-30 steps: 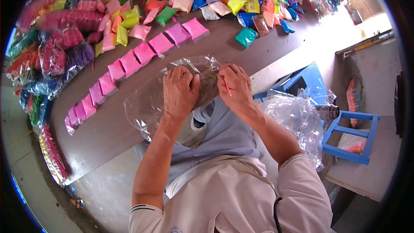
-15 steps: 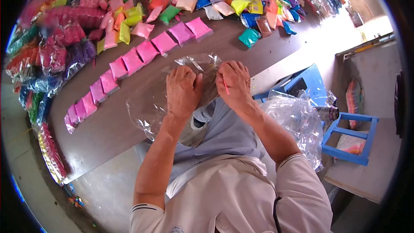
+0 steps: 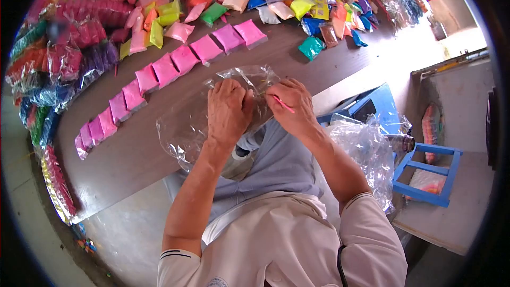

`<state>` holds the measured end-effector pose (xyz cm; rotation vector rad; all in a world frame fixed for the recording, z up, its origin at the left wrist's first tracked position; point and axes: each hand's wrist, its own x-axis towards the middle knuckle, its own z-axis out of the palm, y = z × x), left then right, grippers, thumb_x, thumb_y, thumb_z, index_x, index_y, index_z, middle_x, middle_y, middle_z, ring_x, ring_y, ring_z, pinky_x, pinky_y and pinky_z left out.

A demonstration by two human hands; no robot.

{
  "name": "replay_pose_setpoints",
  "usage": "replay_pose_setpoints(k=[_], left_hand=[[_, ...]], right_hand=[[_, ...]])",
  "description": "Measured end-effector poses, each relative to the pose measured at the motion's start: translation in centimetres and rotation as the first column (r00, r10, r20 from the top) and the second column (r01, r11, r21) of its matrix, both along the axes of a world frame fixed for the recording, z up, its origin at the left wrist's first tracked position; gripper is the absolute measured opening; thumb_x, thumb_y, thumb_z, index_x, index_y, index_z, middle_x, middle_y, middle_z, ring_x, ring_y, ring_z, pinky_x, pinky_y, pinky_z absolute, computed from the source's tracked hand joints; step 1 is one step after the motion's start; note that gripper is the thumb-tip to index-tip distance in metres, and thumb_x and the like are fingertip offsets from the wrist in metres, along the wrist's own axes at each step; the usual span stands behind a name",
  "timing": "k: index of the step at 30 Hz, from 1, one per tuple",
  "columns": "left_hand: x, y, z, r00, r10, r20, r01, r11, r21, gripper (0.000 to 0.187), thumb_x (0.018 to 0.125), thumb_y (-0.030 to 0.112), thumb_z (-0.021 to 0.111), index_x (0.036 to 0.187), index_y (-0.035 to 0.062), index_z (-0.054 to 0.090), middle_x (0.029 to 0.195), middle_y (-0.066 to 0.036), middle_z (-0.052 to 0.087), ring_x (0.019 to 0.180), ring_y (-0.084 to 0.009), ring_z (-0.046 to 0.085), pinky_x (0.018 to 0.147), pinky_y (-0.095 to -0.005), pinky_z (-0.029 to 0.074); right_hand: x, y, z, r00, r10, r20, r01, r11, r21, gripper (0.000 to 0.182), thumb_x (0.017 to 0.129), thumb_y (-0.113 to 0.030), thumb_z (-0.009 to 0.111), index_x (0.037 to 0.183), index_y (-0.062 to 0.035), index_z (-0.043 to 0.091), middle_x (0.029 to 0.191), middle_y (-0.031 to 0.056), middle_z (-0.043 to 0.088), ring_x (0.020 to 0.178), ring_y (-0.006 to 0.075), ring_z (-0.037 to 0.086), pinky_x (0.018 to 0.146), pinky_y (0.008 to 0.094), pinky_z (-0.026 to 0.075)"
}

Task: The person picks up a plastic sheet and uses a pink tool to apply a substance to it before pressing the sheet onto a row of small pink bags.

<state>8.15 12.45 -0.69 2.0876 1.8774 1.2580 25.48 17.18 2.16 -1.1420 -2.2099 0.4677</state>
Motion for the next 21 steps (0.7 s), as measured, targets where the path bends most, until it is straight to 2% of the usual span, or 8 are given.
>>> replay_pose_setpoints(k=[2,4,7,10,13,15,17,21], left_hand=[[0.0,0.0,0.1,1.000,0.005,-0.005,-0.005,1.000,-0.008,0.019,0.086,0.013,0.072,0.077,0.0028,0.058,0.088,-0.011,0.058,0.087,-0.0348,0.058,0.076,-0.0467,0.043],[0.1,-0.1,0.1,1.000,0.006,-0.009,-0.006,1.000,-0.008,0.019,0.086,0.013,0.071,0.077,0.0028,0.058,0.088,-0.011,0.058,0.086,-0.0347,0.058,0.076,-0.0469,0.043],[0.1,0.1,0.3,1.000,0.013,-0.021,-0.014,0.999,-0.039,0.019,0.087,0.013,0.070,0.078,0.0027,0.058,0.088,-0.012,0.058,0.087,-0.0348,0.057,0.077,-0.0471,0.043],[0.0,-0.1,0.2,1.000,0.006,0.000,-0.006,1.000,-0.022,0.019,0.088,0.014,0.069,0.078,0.0028,0.058,0.088,-0.012,0.057,0.087,-0.0351,0.057,0.077,-0.0474,0.042],[0.2,-0.1,0.2,1.000,0.014,-0.016,-0.015,0.999,-0.041,0.019,0.089,0.015,0.069,0.080,0.0026,0.059,0.090,-0.012,0.058,0.089,-0.0352,0.058,0.078,-0.0474,0.043],[0.1,0.1,0.0,1.000,0.016,-0.019,-0.017,0.999,-0.043,0.019,0.090,0.016,0.069,0.080,0.0023,0.059,0.091,-0.013,0.059,0.089,-0.0355,0.058,0.078,-0.0475,0.043],[0.1,0.0,-0.1,1.000,0.019,-0.024,-0.020,0.999,-0.033,0.019,0.089,0.015,0.069,0.080,0.0022,0.059,0.091,-0.013,0.059,0.089,-0.0355,0.058,0.078,-0.0475,0.043],[0.2,0.0,0.1,1.000,0.011,-0.015,-0.012,1.000,-0.014,0.019,0.089,0.014,0.069,0.079,0.0023,0.058,0.090,-0.013,0.059,0.089,-0.0359,0.058,0.078,-0.0476,0.043]], right_hand=[[-0.2,0.5,-0.6,0.997,0.011,0.073,-0.013,0.999,0.032,0.004,0.084,-0.010,0.070,0.083,-0.0066,0.070,0.086,0.0120,0.069,0.086,0.0347,0.065,0.080,0.0464,0.050],[0.4,1.6,-1.1,0.992,-0.113,0.058,0.104,0.984,0.144,0.005,0.084,-0.011,0.069,0.082,-0.0068,0.069,0.084,0.0121,0.069,0.085,0.0347,0.064,0.081,0.0462,0.049],[0.8,1.8,-1.0,0.991,-0.112,0.074,0.102,0.988,0.119,0.005,0.083,-0.011,0.070,0.082,-0.0064,0.068,0.083,0.0121,0.069,0.087,0.0349,0.065,0.081,0.0457,0.049],[0.7,0.7,-0.4,0.995,-0.090,-0.052,0.096,0.987,0.127,0.005,0.082,-0.010,0.070,0.081,-0.0062,0.067,0.082,0.0120,0.068,0.085,0.0353,0.064,0.080,0.0459,0.048],[-0.4,-0.4,-0.2,0.999,0.034,0.001,-0.034,0.987,0.158,0.005,0.082,-0.010,0.070,0.080,-0.0062,0.066,0.081,0.0117,0.067,0.083,0.0357,0.063,0.078,0.0464,0.048],[-0.5,-0.1,-0.9,0.998,0.034,0.052,-0.041,0.989,0.143,0.005,0.082,-0.009,0.069,0.079,-0.0064,0.065,0.081,0.0117,0.066,0.081,0.0356,0.062,0.078,0.0464,0.048],[-0.1,0.6,-1.3,0.988,-0.122,0.099,0.103,0.978,0.181,0.005,0.081,-0.009,0.069,0.078,-0.0065,0.065,0.080,0.0118,0.066,0.081,0.0356,0.062,0.079,0.0463,0.048],[1.2,1.8,-1.1,0.990,-0.129,0.051,0.120,0.980,0.156,0.004,0.080,-0.008,0.069,0.080,-0.0074,0.065,0.079,0.0117,0.065,0.082,0.0350,0.063,0.078,0.0466,0.048]])
